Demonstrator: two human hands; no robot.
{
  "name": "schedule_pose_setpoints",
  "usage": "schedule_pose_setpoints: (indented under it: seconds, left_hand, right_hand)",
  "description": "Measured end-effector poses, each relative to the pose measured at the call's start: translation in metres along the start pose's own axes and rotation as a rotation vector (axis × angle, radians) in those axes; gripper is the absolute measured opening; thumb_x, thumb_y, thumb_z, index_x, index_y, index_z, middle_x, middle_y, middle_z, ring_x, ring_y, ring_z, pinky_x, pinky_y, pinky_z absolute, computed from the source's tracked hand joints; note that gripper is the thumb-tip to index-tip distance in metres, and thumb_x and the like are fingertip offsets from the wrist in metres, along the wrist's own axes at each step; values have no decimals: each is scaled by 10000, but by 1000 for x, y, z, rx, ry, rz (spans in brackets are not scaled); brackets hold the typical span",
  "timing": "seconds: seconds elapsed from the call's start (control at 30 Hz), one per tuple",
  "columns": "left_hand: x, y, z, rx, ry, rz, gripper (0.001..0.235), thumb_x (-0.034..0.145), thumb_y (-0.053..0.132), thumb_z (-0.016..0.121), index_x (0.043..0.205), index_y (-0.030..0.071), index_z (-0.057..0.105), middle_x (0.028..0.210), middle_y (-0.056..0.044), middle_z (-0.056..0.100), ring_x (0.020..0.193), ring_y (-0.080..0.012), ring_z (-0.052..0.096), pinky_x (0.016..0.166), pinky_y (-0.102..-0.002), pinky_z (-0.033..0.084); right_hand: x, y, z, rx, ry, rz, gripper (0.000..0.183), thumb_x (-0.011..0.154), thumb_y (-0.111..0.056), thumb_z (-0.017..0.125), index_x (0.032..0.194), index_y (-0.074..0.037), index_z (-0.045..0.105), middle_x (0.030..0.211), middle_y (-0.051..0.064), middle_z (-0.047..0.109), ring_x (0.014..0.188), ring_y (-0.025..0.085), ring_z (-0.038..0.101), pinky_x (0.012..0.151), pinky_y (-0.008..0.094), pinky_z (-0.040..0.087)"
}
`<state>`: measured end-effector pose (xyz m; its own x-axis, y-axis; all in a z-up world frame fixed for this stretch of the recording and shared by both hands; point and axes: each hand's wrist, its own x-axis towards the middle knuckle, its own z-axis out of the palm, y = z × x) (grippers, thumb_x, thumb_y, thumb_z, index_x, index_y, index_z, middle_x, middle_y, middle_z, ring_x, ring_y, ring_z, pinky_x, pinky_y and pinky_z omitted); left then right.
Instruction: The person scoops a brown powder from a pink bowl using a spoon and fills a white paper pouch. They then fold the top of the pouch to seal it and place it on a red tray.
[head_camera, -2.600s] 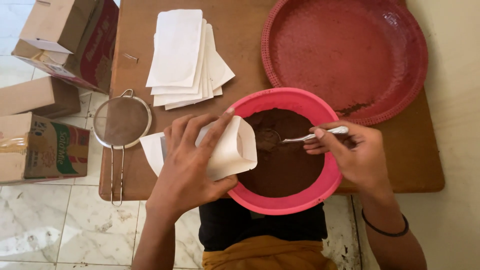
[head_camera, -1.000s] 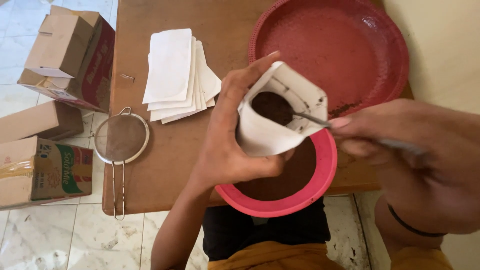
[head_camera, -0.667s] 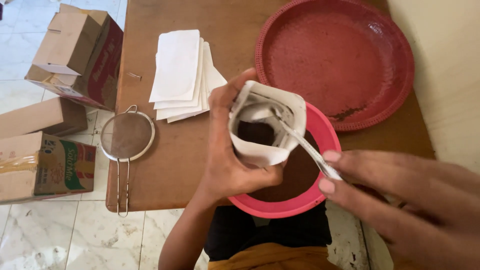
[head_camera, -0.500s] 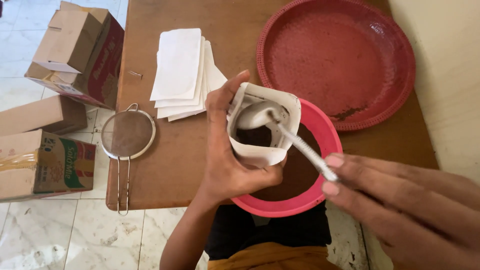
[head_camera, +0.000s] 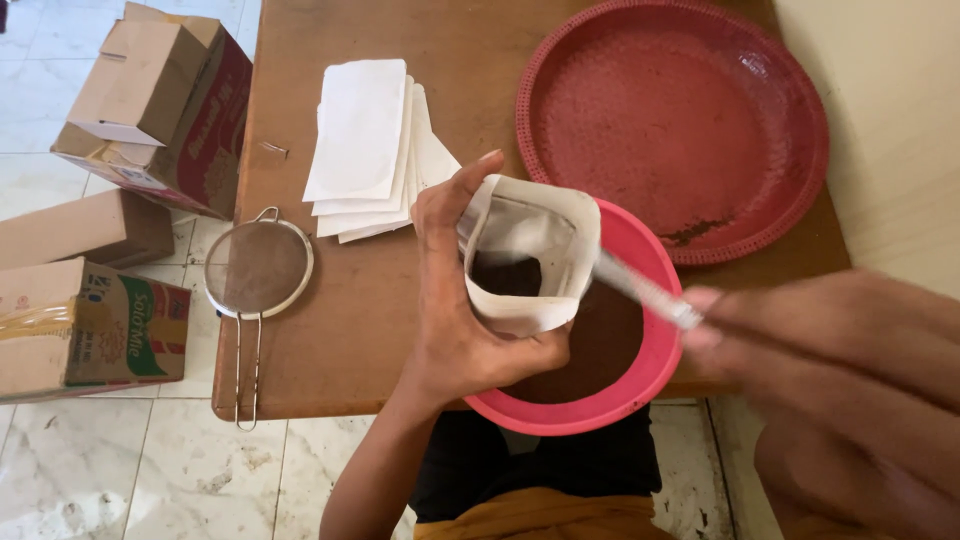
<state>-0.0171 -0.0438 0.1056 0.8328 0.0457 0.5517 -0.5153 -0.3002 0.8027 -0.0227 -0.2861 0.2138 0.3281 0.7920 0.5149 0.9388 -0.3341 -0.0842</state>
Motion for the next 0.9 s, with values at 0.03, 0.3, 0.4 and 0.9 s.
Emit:
schedule_pose_setpoints:
  seconds: [0.03, 0.3, 0.4, 0.9]
  left_hand:
    - [0, -1, 0, 0, 1, -1, 1026, 580, 238, 725, 1531, 131, 355, 1434, -57, 431, 1247, -209, 432, 1067, -347, 441]
    - [2, 0, -3, -63, 41, -1, 995, 602, 190, 705, 1526, 99, 348, 1364, -78, 403, 1225, -195, 440, 1133, -333, 447]
    - [0, -6, -8, -348, 74, -63, 963, 708, 153, 812, 1526, 36, 317, 1535, -96, 404, 1205, -157, 544, 1016, -239, 490]
    - [-17, -43, -51, -204, 285, 135, 1037, 856, 463, 754, 1619, 0, 225, 1751, -214, 226, 1661, -338, 299, 1425, -471, 322]
  right_hand:
    - [1, -1, -1, 1, -2, -1, 337, 840, 188, 487, 1083, 52, 678, 1150, 226, 718, 1037, 323, 766, 864, 380, 638]
    - [-67, 6, 25, 49, 187, 371, 150, 946, -81, 551, 1030, -31, 665, 1220, 222, 728, 861, 191, 766, 738, 328, 515]
    - [-187, 50, 44, 89, 145, 462, 224, 1062, -135, 423, 962, -68, 612, 1106, 39, 734, 1345, 390, 684, 1095, 368, 581]
    - [-64, 25, 126, 107, 328, 792, 71, 956, -22, 806, 1017, 7, 787, 906, 85, 767, 645, 87, 573, 609, 239, 462]
